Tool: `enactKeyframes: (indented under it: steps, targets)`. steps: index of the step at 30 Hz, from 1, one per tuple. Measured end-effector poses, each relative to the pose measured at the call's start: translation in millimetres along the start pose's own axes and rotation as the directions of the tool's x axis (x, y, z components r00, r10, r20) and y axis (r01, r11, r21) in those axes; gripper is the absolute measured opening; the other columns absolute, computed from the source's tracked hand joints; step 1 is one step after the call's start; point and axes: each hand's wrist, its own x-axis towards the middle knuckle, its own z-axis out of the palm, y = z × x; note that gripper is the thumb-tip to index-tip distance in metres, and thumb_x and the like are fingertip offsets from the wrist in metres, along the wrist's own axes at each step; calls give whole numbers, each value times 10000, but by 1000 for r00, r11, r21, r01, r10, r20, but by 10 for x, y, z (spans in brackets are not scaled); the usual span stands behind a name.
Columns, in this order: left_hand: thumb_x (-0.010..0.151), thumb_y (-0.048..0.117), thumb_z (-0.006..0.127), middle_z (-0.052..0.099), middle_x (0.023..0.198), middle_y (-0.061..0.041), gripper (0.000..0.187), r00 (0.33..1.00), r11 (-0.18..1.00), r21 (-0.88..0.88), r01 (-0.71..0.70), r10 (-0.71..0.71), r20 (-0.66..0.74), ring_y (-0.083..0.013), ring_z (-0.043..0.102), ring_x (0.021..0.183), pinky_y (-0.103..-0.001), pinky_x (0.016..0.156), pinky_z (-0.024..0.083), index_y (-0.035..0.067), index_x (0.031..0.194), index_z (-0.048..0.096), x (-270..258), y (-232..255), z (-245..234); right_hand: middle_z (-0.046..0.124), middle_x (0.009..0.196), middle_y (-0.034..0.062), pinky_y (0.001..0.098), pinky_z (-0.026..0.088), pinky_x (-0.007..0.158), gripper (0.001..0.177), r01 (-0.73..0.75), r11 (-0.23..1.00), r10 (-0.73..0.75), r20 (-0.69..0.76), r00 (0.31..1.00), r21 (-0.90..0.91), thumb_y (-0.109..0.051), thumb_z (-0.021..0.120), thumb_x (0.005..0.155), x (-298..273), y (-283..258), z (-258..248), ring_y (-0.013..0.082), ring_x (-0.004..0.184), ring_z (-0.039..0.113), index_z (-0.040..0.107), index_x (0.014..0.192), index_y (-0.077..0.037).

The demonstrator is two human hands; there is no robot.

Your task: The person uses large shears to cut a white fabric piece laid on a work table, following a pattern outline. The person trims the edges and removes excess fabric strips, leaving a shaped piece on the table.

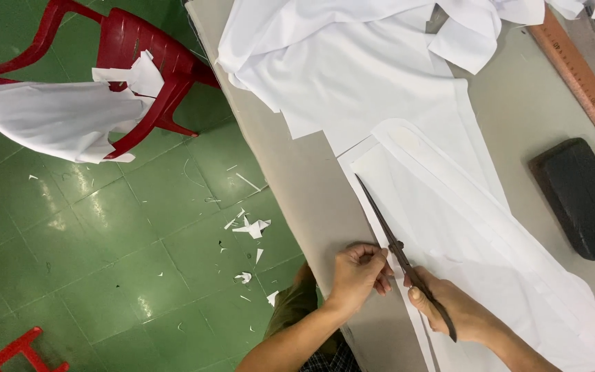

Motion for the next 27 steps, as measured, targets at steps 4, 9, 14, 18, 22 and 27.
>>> enactKeyframes:
  steps: [4, 9, 14, 18, 22, 27]
  targets:
    - [1026, 46, 670, 678, 645, -176, 217, 999, 999, -27, -22, 22, 26, -199, 600, 394, -278, 333, 472, -40, 828, 654, 36, -54, -24, 409, 710, 14, 309, 542, 547, 733, -75, 990, 68, 66, 996, 116, -697, 379, 774, 7, -121, -68, 160, 571, 409, 578, 1236, -163]
    - [1012, 26, 654, 675, 645, -171, 176, 1000, 1000, 3, 0, 0, 14, -199, 600, 395, -276, 333, 484, -57, 858, 676, -2, 16, -6, 401, 674, 8, 342, 660, 572, 836, -121, 990, 119, 36, 992, 73, -729, 354, 697, 30, -343, -131, 151, 511, 397, 591, 1312, -216]
    - [1020, 26, 647, 683, 658, -160, 161, 999, 1000, 3, 26, -26, 23, -192, 604, 403, -271, 338, 487, -49, 883, 687, 13, 17, -19, 477, 782, 1, 290, 556, 616, 807, -51, 998, 49, 70, 996, 29, -718, 313, 753, 35, -436, -203, 147, 672, 480, 548, 1342, -218]
    - [996, 54, 688, 671, 646, -153, 199, 999, 1000, 11, 23, -23, 25, -197, 600, 407, -279, 351, 494, -23, 813, 678, 57, -21, -33, 385, 610, 21, 311, 524, 488, 758, -84, 990, 86, -9, 996, 115, -724, 435, 707, 126, -511, -165, 150, 487, 358, 606, 1183, -159]
    - [1009, 45, 656, 679, 649, -154, 184, 999, 999, -24, 42, -41, 22, -199, 596, 416, -286, 371, 492, -24, 841, 685, 96, 6, -61, 495, 699, 36, 291, 488, 498, 728, -30, 990, 32, -12, 999, 137, -704, 458, 727, 88, -493, -112, 148, 522, 440, 598, 1148, -127]
    - [977, 96, 696, 736, 712, -116, 83, 998, 994, 89, -67, 67, 2, -172, 635, 526, -304, 485, 540, 41, 940, 746, 101, 458, -781, 476, 744, -2, 250, 402, 499, 559, 66, 977, -73, 26, 997, 201, -635, 448, 876, -304, -2, 110, 104, 595, 456, 564, 1158, -167]
